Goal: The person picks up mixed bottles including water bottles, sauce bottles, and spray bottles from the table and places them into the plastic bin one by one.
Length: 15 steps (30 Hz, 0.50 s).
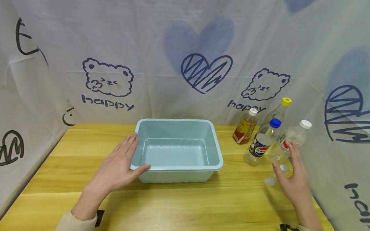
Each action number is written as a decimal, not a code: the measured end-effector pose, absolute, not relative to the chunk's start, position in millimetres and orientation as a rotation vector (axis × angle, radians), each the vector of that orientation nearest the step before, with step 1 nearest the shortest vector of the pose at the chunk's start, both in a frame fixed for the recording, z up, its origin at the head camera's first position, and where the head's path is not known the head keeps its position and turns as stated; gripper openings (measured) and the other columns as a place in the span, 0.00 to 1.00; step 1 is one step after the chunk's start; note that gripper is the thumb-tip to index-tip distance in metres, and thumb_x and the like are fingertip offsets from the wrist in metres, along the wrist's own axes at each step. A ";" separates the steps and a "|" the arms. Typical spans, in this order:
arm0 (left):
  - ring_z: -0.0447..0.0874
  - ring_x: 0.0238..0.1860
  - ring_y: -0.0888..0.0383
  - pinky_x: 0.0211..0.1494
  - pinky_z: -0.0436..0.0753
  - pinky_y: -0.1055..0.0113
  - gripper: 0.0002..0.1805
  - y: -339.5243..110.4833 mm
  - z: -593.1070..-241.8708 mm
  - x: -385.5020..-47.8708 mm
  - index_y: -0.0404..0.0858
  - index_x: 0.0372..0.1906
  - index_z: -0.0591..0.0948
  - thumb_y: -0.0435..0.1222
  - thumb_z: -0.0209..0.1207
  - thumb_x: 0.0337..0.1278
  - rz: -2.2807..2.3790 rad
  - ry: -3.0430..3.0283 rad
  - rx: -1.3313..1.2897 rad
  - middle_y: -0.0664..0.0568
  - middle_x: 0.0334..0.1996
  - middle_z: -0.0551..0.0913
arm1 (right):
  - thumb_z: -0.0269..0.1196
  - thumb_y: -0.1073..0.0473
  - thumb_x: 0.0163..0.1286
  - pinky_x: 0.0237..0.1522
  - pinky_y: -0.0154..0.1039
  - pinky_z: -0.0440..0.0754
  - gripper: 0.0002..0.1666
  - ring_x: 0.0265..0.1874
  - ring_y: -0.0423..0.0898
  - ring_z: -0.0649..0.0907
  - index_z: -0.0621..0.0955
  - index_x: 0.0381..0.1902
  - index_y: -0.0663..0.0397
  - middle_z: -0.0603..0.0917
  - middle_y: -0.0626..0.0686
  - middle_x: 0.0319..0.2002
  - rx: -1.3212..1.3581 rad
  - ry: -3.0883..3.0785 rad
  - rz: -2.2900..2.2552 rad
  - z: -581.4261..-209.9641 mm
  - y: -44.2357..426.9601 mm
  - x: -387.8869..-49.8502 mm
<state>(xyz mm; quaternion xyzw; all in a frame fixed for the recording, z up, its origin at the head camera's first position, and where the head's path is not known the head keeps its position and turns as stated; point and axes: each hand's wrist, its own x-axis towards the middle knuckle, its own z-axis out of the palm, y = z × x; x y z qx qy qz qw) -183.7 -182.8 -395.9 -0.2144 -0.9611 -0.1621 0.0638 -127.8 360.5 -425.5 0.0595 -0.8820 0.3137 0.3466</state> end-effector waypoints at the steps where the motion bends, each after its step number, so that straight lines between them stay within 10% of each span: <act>1: 0.44 0.83 0.39 0.83 0.53 0.42 0.59 -182.9 -396.3 -183.4 0.31 0.83 0.50 0.71 0.50 0.67 -0.494 -2.901 -0.647 0.42 0.85 0.44 | 0.71 0.66 0.65 0.82 0.53 0.53 0.54 0.80 0.59 0.57 0.59 0.84 0.45 0.55 0.55 0.83 0.128 -2.334 0.826 -425.2 364.1 -126.8; 8: 0.45 0.83 0.38 0.83 0.53 0.42 0.59 -184.3 -397.7 -182.3 0.31 0.83 0.50 0.70 0.51 0.67 -0.500 -2.889 -0.643 0.41 0.85 0.44 | 0.72 0.55 0.69 0.67 0.82 0.57 0.61 0.70 0.82 0.62 0.46 0.85 0.54 0.57 0.79 0.76 -0.080 -2.669 0.913 -427.2 378.8 -120.9; 15: 0.45 0.83 0.39 0.83 0.53 0.41 0.59 -183.1 -397.2 -183.9 0.31 0.83 0.49 0.71 0.50 0.67 -0.485 -2.893 -0.647 0.42 0.85 0.43 | 0.69 0.59 0.72 0.62 0.68 0.77 0.57 0.62 0.82 0.71 0.47 0.83 0.67 0.61 0.79 0.74 -0.080 -2.732 0.953 -434.6 381.5 -120.3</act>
